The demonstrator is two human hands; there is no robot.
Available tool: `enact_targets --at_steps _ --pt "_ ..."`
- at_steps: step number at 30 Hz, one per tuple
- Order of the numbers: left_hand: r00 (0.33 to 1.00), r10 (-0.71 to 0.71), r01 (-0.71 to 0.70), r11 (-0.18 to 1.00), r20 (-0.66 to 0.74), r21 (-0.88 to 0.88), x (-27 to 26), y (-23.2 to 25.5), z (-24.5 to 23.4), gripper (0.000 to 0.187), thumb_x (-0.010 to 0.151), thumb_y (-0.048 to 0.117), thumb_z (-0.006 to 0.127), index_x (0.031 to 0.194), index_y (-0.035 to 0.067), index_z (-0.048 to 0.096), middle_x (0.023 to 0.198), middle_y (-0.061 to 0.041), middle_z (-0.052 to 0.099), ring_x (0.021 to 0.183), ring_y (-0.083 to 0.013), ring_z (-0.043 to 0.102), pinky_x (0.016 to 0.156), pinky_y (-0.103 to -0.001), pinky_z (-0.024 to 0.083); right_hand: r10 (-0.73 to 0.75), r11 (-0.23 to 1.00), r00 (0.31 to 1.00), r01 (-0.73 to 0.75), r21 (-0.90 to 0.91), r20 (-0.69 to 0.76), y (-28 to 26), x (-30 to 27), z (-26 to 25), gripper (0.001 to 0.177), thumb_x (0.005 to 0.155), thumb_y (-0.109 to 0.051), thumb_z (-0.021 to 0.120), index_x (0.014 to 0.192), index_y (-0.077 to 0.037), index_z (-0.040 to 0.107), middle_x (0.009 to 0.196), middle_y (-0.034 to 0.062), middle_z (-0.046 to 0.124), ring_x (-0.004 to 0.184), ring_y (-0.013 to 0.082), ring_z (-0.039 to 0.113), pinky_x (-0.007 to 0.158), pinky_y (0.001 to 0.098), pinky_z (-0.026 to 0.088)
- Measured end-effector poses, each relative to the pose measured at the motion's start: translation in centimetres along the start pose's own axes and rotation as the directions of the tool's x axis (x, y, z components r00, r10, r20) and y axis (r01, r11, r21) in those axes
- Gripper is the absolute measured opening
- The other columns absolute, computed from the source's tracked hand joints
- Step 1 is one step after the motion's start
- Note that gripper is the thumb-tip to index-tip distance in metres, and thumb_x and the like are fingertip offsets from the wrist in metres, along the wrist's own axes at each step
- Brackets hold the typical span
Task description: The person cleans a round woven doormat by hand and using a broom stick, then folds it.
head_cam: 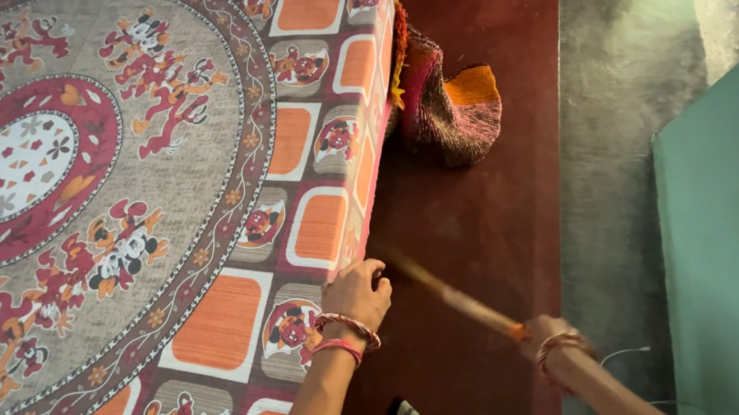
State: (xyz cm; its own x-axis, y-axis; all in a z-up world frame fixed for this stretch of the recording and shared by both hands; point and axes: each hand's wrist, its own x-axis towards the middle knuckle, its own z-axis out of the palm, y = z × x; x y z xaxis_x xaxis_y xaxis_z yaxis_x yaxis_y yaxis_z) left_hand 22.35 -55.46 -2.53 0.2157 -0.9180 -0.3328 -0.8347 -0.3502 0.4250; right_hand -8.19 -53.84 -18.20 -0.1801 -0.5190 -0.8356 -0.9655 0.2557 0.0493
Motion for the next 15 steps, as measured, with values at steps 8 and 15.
enact_targets --at_steps 8,15 --pt "0.99 0.123 -0.126 0.991 -0.072 -0.044 1.1 0.1 0.6 0.027 0.087 0.024 0.069 0.112 0.014 0.074 0.113 -0.005 0.074 0.107 -0.0257 0.069 0.094 -0.039 0.054 0.004 0.985 0.978 0.031 0.167 -0.21 1.7 -4.3 -4.2 0.036 0.103 -0.039 0.054 0.127 -0.014 0.064 0.091 0.011 0.075 0.076 0.0243 0.077 0.064 0.0404 0.06" --pt "0.997 0.078 -0.078 0.997 0.013 0.014 2.7 1.7 -0.1 0.027 0.091 0.027 0.064 0.115 0.017 0.072 0.111 -0.002 0.075 0.108 -0.0232 0.069 0.099 -0.042 0.05 -0.312 0.919 0.949 0.29 -0.265 -0.043 -5.9 -5.5 -2.6 0.042 0.102 -0.031 0.055 0.141 -0.014 0.05 0.099 0.0066 0.073 0.089 0.0217 0.073 0.074 0.0374 0.063"
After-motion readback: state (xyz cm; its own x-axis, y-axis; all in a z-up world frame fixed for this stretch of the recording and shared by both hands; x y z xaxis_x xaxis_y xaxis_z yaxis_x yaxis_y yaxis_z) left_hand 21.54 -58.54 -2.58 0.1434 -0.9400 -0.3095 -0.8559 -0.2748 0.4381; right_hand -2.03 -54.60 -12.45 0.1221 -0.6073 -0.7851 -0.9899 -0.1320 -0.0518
